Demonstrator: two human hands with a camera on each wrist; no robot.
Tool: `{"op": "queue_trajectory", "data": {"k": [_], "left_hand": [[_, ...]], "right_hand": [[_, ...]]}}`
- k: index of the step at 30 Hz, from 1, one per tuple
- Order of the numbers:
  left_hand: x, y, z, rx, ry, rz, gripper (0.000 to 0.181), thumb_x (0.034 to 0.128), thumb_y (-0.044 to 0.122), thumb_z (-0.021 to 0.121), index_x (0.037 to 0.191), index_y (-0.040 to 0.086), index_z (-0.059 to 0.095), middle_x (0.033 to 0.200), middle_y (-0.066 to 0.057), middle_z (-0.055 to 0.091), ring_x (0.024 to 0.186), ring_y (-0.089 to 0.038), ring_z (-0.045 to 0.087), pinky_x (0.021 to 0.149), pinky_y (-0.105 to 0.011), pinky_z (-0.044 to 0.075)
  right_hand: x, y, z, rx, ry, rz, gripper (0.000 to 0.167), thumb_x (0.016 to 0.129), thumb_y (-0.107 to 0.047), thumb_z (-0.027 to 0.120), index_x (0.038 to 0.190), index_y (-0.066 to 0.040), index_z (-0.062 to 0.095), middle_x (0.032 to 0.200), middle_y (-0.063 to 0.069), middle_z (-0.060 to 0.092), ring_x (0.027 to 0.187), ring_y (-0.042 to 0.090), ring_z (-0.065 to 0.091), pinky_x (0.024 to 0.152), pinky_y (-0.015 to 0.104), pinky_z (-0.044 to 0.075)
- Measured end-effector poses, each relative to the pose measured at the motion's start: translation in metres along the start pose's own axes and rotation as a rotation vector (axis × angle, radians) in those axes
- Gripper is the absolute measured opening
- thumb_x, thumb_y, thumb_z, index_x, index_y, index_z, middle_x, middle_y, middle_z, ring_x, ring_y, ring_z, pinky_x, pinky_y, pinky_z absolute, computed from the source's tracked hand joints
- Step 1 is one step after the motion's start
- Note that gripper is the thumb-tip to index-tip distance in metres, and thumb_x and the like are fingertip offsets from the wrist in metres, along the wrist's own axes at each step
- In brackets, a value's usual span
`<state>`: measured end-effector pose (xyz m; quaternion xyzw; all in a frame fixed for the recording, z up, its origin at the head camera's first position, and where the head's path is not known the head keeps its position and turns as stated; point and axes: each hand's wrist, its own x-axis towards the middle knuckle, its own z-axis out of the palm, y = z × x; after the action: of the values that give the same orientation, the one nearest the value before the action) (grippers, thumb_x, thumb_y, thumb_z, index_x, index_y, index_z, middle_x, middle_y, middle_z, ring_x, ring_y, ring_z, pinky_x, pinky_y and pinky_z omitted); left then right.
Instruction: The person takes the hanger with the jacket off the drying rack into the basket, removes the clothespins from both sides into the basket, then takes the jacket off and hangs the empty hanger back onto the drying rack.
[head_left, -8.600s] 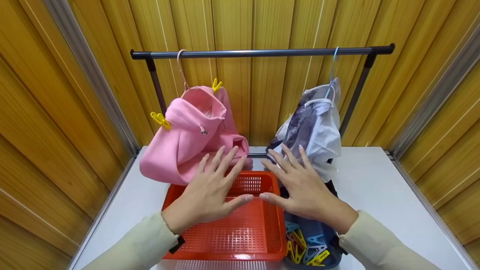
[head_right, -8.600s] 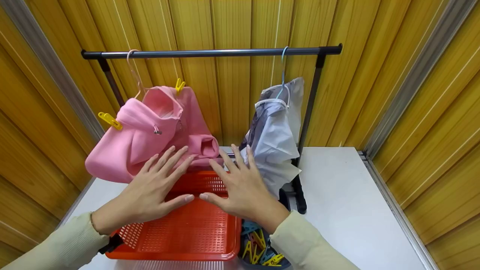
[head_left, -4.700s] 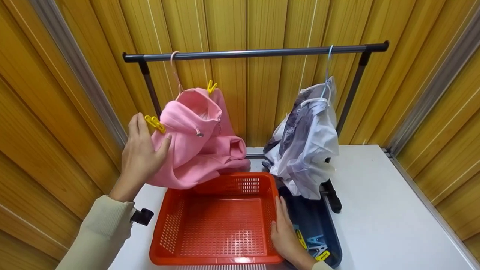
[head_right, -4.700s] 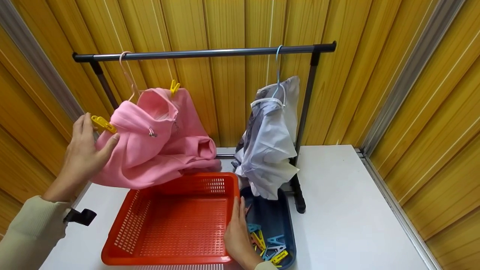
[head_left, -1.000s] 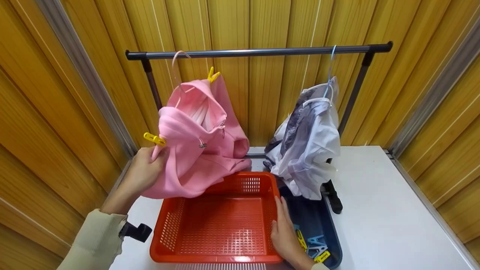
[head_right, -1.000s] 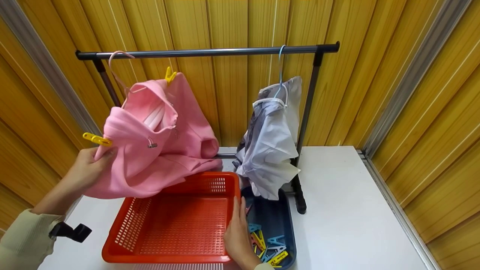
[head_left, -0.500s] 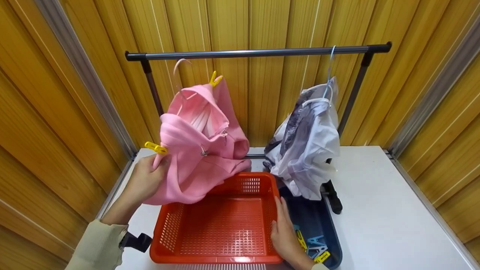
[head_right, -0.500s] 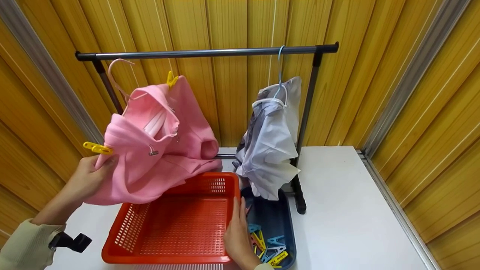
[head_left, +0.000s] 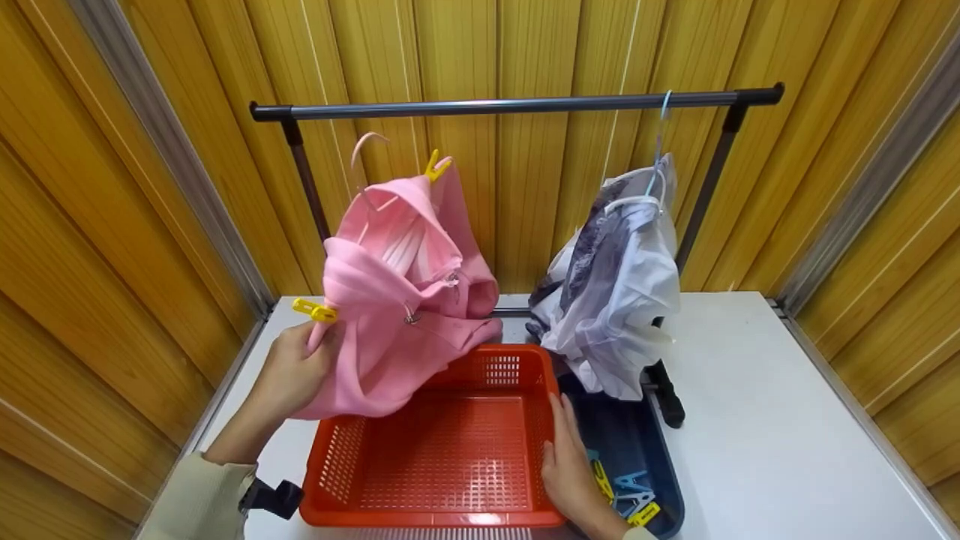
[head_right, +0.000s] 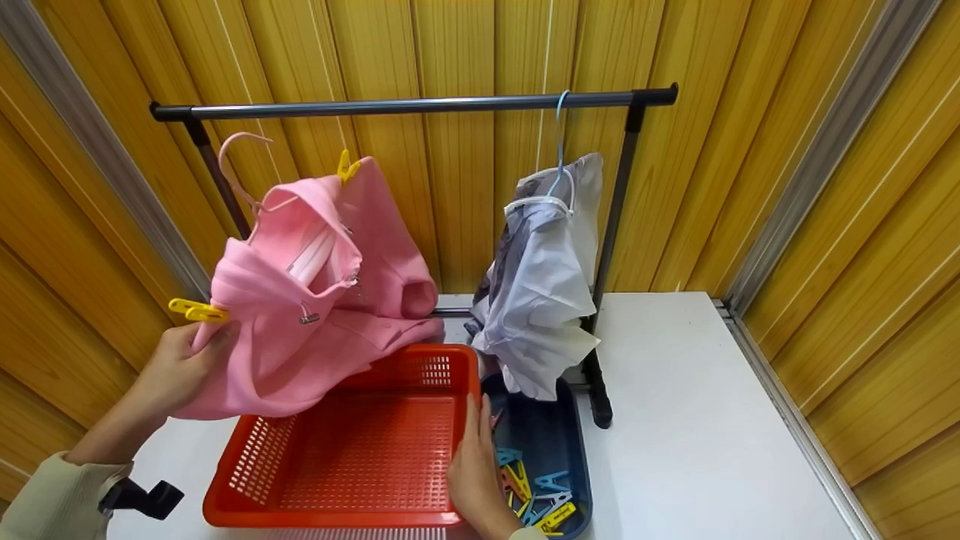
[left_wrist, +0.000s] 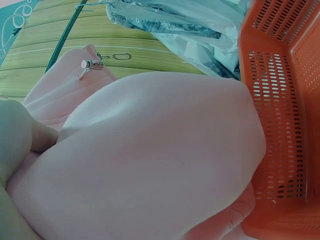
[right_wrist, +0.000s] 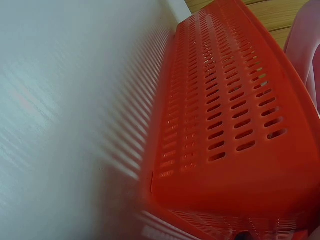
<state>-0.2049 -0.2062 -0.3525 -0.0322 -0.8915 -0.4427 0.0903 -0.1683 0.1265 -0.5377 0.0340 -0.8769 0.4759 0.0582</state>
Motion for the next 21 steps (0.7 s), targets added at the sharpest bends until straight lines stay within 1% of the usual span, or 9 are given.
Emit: {"op": "queue_trajectory", "data": {"k": [3, 8, 12, 16, 21], "left_hand": [[-0.002, -0.002, 0.001, 0.001, 0.004, -0.003, 0.028, 0.0994, 0.024, 0.052, 0.088, 0.002, 0.064, 0.073, -0.010, 0.059, 0.062, -0.015, 0.054, 0.057, -0.027, 0.046], [-0.005, -0.005, 0.003, -0.010, -0.008, 0.004, 0.026, 0.0997, 0.023, 0.052, 0.098, 0.001, 0.066, 0.075, -0.011, 0.060, 0.062, -0.015, 0.055, 0.056, -0.026, 0.047], [-0.009, -0.008, 0.005, -0.009, -0.009, 0.005, 0.025, 0.0994, 0.023, 0.053, 0.098, 0.002, 0.067, 0.074, -0.011, 0.060, 0.062, -0.015, 0.055, 0.056, -0.025, 0.047], [-0.012, -0.011, 0.008, -0.012, 0.003, 0.014, 0.023, 0.0989, 0.021, 0.054, 0.098, 0.001, 0.067, 0.075, -0.011, 0.061, 0.063, -0.015, 0.055, 0.057, -0.025, 0.048], [-0.014, -0.014, 0.013, 0.001, 0.007, 0.025, 0.023, 0.0989, 0.022, 0.054, 0.099, 0.003, 0.067, 0.076, -0.012, 0.062, 0.064, -0.016, 0.056, 0.058, -0.024, 0.049]], "right_hand": [[0.000, 0.000, 0.000, 0.007, 0.001, 0.001, 0.070, 0.091, 0.011, 0.045, 0.153, -0.007, 0.020, 0.161, 0.020, 0.009, 0.145, 0.043, 0.019, 0.113, 0.060, 0.024], [0.001, 0.000, 0.000, 0.025, -0.005, 0.005, 0.070, 0.091, 0.011, 0.045, 0.154, -0.007, 0.019, 0.161, 0.020, 0.009, 0.145, 0.043, 0.019, 0.113, 0.060, 0.024], [0.001, 0.001, 0.000, 0.028, -0.009, 0.007, 0.070, 0.091, 0.011, 0.045, 0.154, -0.008, 0.019, 0.161, 0.019, 0.008, 0.145, 0.043, 0.020, 0.112, 0.061, 0.025], [0.001, 0.001, 0.000, 0.025, 0.004, -0.009, 0.071, 0.091, 0.011, 0.045, 0.154, -0.008, 0.020, 0.161, 0.020, 0.009, 0.145, 0.043, 0.020, 0.113, 0.060, 0.024], [-0.001, 0.000, 0.000, 0.001, 0.027, -0.044, 0.069, 0.089, 0.013, 0.047, 0.152, -0.004, 0.022, 0.159, 0.023, 0.012, 0.144, 0.045, 0.021, 0.112, 0.061, 0.024]]}}
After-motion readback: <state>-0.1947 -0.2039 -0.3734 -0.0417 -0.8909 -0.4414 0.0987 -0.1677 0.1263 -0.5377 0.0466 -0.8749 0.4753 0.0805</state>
